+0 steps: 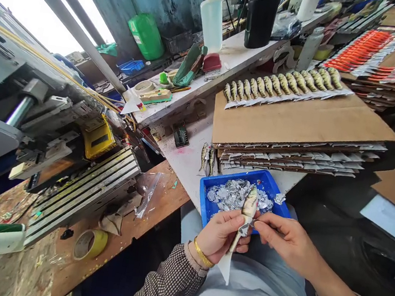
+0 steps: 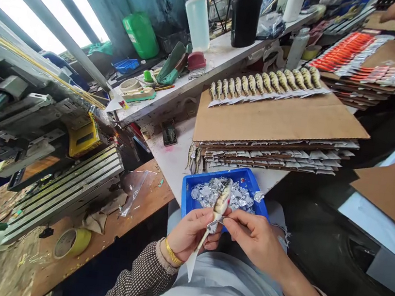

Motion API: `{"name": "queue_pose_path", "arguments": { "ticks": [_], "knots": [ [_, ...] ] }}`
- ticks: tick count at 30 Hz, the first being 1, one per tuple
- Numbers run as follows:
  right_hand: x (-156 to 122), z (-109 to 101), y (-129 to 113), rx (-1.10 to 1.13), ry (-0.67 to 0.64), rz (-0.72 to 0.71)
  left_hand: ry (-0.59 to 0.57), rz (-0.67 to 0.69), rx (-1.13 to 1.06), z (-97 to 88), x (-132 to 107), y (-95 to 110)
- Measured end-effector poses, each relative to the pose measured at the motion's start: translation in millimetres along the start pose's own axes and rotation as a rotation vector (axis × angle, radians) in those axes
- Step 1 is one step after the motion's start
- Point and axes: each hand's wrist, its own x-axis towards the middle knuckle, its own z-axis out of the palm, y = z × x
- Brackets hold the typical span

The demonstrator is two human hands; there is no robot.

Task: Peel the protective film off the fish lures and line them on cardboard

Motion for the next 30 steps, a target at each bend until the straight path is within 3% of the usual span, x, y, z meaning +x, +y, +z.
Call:
{"name": "queue_pose_path", "arguments": {
  "ticks": [6, 10, 18, 24, 30],
  "knots": [
    [0, -2, 8, 0.091, -0.11, 0.068, -0.033, -0.014, -0.004, 0.4, -2, 0],
    [-1, -3, 5, 0.08, -0.105, 0.055, -0.037, -0.019, -0.012, -1.4, -2, -1],
    [-5, 1, 4, -0.215, -0.057, -0.092, 0.013, -0.001, -0.01, -8.5, 1, -5],
    [-8, 5, 8, -0.243, -0.098, -0.128, 0.017, -0.011, -0.009, -9.4, 2, -4],
    [-12, 16, 11, -0.393, -0.014, -0.25, 0.096, 0.035, 0.003, -8.1, 4, -8]
  ]
}}
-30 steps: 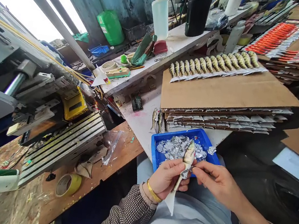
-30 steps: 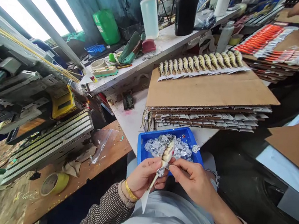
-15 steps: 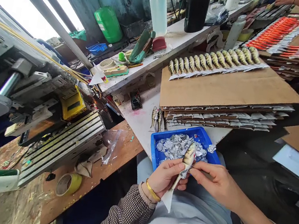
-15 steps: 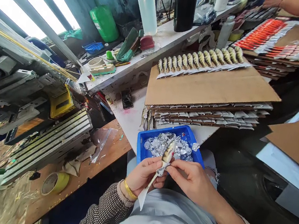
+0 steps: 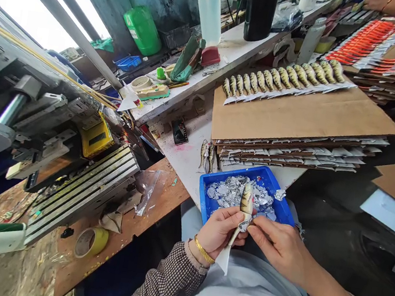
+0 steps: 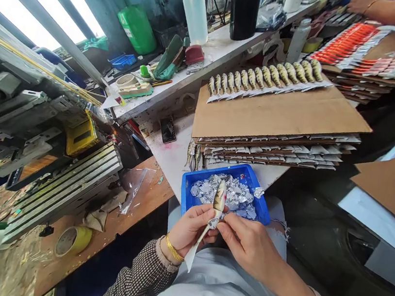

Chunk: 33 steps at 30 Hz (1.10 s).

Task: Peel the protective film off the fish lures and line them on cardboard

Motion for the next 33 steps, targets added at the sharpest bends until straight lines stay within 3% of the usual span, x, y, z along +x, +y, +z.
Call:
{"name": "queue_pose_path", "arguments": {
  "ticks": [5, 10, 17, 23, 33],
  "knots": [
    [-3, 11, 2, -0.245, 0.148, -0.1, 0.099, 0.034, -0.002, 3.7, 2, -6],
    [-4, 15, 5, -0.344, 0.222, -0.167, 0.122, 0.027, -0.007, 3.0, 3, -10],
    [-5, 15, 10, -0.378, 0.201, -0.194, 0.129, 0.0, -0.002, -2.2, 5, -12],
    [-3, 5, 13, -0.334, 0.117, -0.215, 0.062, -0.042, 0.043, -0.5, 5, -6],
    [-3, 13, 13, -0.44, 0.18, -0.224, 0.106, 0.007, -0.016, -0.1, 7, -13]
  ]
}}
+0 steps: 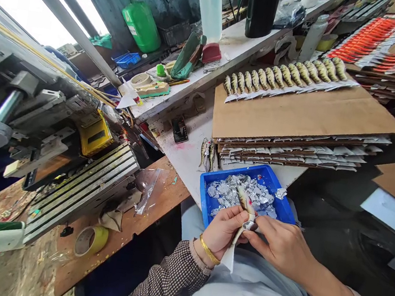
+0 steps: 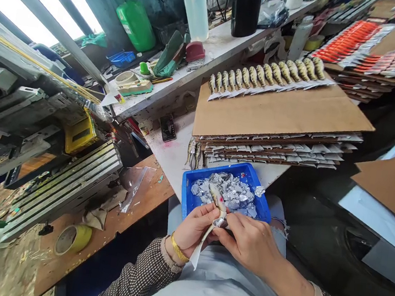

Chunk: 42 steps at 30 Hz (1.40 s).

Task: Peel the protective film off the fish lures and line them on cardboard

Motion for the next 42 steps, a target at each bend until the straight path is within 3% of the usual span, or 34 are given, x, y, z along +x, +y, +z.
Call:
{"name": "queue_pose_path", "arguments": {
  "ticks": [11, 22, 29, 36, 42],
  "knots": [
    [8, -11, 7, 0.013, -0.05, -0.075, -0.067, -0.03, 0.038, 0.4, 1, 7],
    [3, -3, 2, 0.048, -0.083, 0.018, -0.051, -0.02, -0.005, -2.2, 4, 3],
    [1, 0, -7, -0.014, -0.026, 0.078, -0.001, 0.026, -0.026, 0.9, 4, 1],
    [2, -1, -17, 0.159, -0.057, 0.263, 0.088, 0.181, -0.09, 5.8, 5, -6],
    [2, -2, -13, 0.337, -0.178, 0.464, 0.101, 0.259, -0.1, 3.5, 5, -7]
  ]
}}
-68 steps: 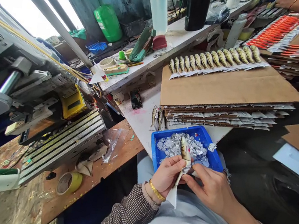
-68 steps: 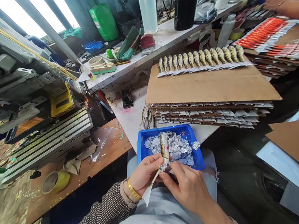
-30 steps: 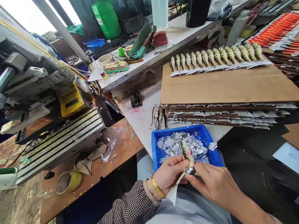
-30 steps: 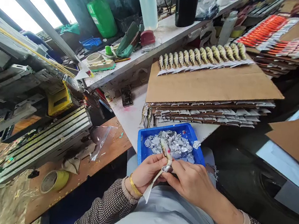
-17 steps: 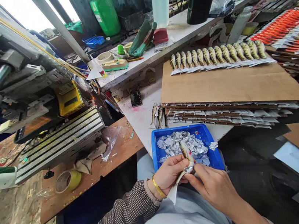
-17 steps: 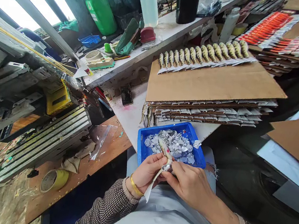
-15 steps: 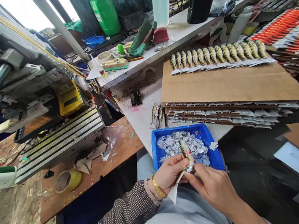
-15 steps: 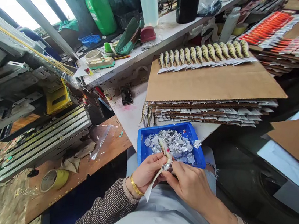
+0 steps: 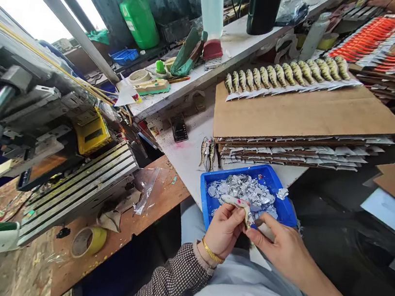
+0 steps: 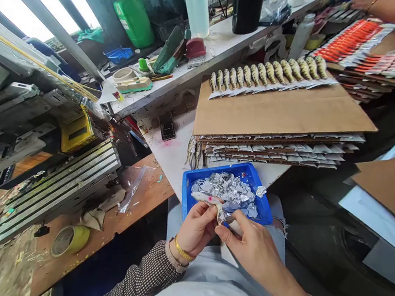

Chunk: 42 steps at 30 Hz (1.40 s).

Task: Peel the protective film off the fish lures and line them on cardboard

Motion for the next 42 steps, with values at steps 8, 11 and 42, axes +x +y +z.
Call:
{"name": "queue_pose_path", "arguments": {
  "ticks": [8, 11, 42],
  "knots": [
    [6, 4, -2, -0.021, 0.019, 0.044, -0.004, 0.013, 0.015, -1.9, -6, -3],
    [8, -1, -4, -0.029, -0.029, 0.022, -0.018, 0.042, 0.048, -5.2, -6, -4],
    [3, -5, 2, -0.263, 0.195, -0.295, -0.003, 0.049, 0.037, -5.5, -4, -1]
  ]
}}
